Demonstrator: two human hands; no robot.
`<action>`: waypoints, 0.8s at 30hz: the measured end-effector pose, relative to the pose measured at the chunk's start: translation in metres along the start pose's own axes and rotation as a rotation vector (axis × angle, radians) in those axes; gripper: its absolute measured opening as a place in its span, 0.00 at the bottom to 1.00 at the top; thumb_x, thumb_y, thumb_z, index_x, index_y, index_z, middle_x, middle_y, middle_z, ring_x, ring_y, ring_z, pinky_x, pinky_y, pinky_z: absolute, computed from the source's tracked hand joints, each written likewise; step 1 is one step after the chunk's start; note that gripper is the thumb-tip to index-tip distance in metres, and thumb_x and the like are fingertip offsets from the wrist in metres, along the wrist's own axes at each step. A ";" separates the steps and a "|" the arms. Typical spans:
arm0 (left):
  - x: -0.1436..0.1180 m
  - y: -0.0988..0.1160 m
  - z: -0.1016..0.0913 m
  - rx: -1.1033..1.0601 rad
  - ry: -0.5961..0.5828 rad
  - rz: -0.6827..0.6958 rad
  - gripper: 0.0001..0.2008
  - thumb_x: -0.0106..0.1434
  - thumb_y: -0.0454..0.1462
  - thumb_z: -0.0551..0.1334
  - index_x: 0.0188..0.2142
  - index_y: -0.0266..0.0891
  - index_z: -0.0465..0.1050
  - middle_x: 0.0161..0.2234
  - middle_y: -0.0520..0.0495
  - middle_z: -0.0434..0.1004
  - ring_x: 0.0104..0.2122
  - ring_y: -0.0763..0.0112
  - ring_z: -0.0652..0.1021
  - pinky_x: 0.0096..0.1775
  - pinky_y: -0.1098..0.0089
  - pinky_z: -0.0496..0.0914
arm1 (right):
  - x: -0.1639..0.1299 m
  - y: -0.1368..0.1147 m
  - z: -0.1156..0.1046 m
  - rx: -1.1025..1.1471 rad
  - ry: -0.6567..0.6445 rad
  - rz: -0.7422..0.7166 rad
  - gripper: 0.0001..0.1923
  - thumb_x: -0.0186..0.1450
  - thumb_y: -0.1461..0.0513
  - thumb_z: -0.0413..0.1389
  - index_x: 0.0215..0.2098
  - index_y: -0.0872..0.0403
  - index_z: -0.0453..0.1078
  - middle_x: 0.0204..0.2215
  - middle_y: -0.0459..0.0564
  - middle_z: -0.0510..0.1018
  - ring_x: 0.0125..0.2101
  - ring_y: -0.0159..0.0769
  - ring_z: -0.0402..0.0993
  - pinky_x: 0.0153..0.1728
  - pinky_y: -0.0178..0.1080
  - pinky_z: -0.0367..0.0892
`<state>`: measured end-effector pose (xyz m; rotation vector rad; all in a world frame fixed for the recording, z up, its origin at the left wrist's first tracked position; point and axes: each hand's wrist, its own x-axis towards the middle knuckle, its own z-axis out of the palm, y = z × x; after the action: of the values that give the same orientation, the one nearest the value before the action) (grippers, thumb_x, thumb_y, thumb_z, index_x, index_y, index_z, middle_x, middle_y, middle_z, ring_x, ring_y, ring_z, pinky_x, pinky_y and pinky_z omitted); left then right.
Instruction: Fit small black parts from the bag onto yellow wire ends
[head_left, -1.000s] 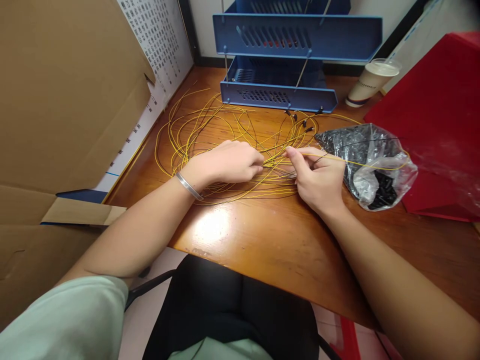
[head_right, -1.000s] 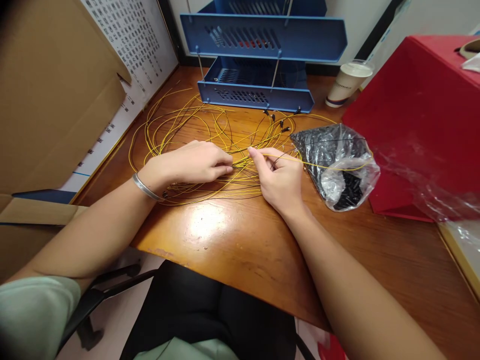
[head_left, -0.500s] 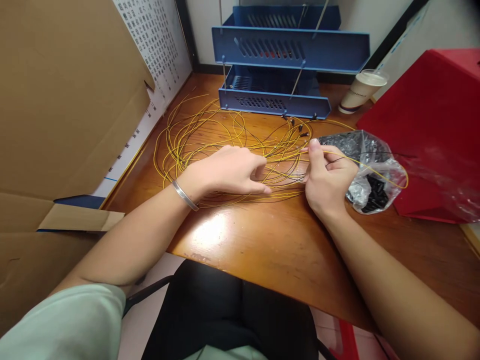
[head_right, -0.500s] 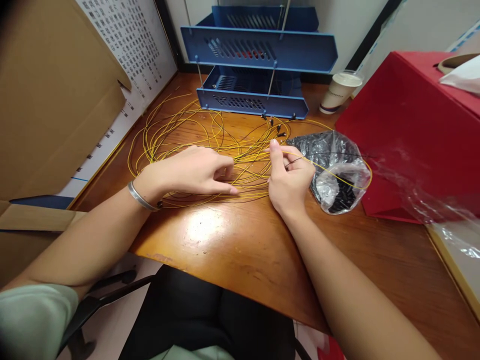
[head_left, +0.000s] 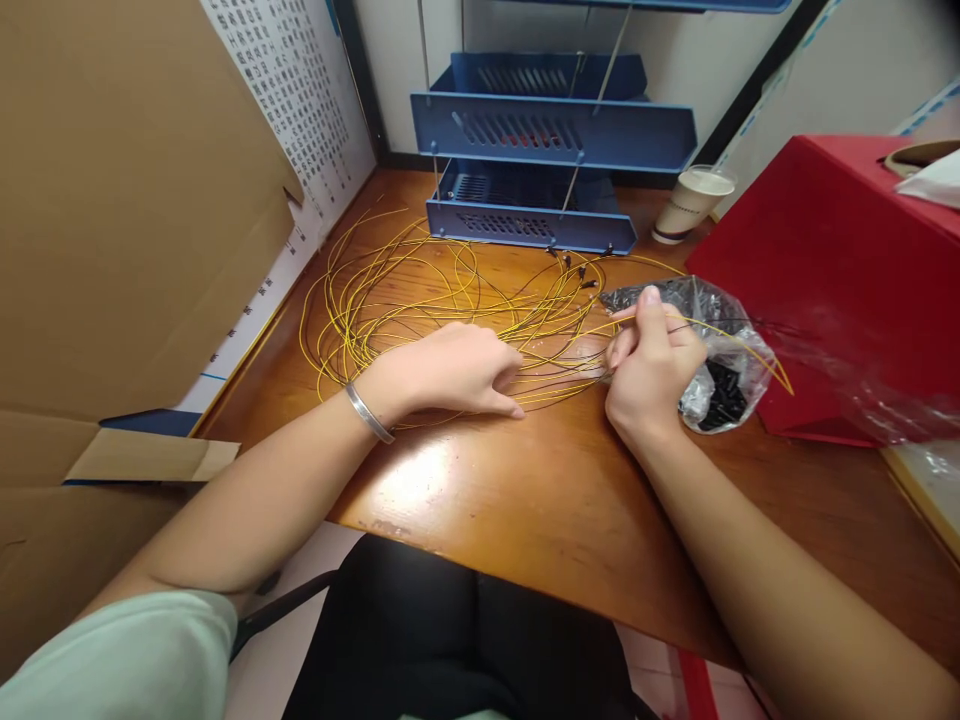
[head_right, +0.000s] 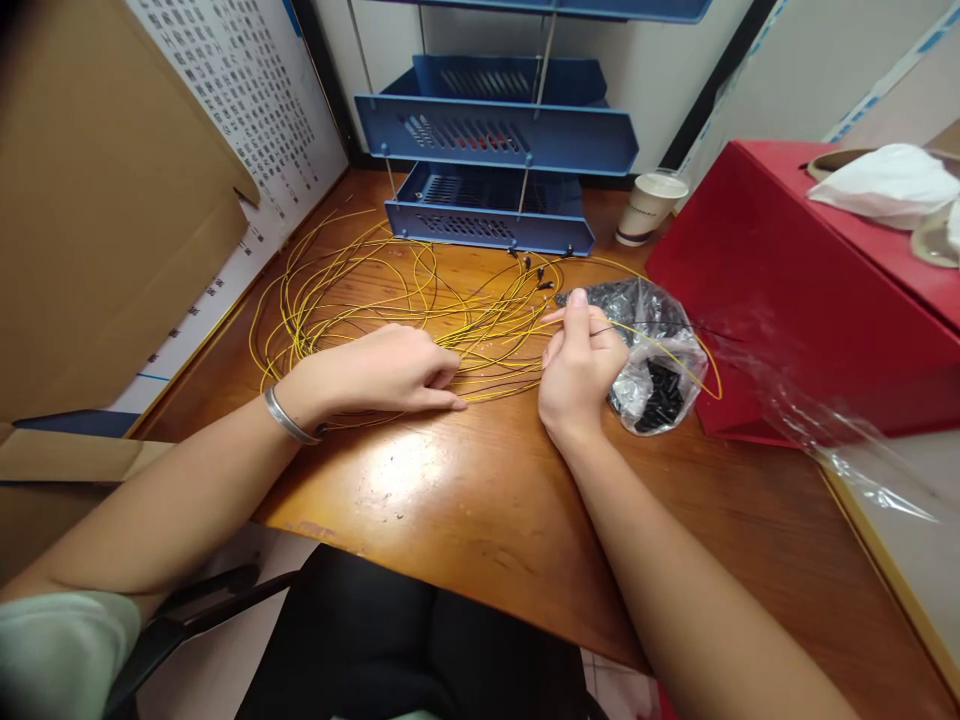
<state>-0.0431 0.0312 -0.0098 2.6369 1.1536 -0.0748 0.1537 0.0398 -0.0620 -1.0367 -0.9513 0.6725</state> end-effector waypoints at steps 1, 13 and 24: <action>0.001 0.001 0.001 0.029 0.006 -0.009 0.18 0.65 0.52 0.62 0.30 0.41 0.76 0.26 0.49 0.78 0.24 0.70 0.70 0.30 0.68 0.53 | 0.001 -0.001 -0.001 0.007 0.016 0.006 0.26 0.65 0.42 0.57 0.22 0.51 0.67 0.08 0.37 0.58 0.10 0.24 0.49 0.12 0.33 0.46; 0.012 -0.006 0.008 0.174 0.123 -0.150 0.22 0.72 0.47 0.51 0.33 0.37 0.78 0.30 0.40 0.82 0.28 0.62 0.78 0.31 0.66 0.59 | -0.006 -0.011 0.002 0.172 -0.011 0.098 0.28 0.59 0.40 0.61 0.18 0.52 0.65 0.10 0.37 0.54 0.12 0.23 0.47 0.13 0.31 0.43; 0.010 0.019 0.016 -0.143 0.217 0.042 0.22 0.74 0.52 0.50 0.40 0.40 0.74 0.34 0.48 0.79 0.30 0.69 0.75 0.33 0.69 0.60 | -0.017 -0.012 0.003 -0.066 -0.272 0.137 0.36 0.62 0.36 0.56 0.11 0.53 0.63 0.08 0.43 0.61 0.11 0.23 0.55 0.15 0.32 0.52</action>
<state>-0.0220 0.0221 -0.0228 2.5879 1.1215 0.2975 0.1439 0.0227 -0.0557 -1.0936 -1.1510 0.9182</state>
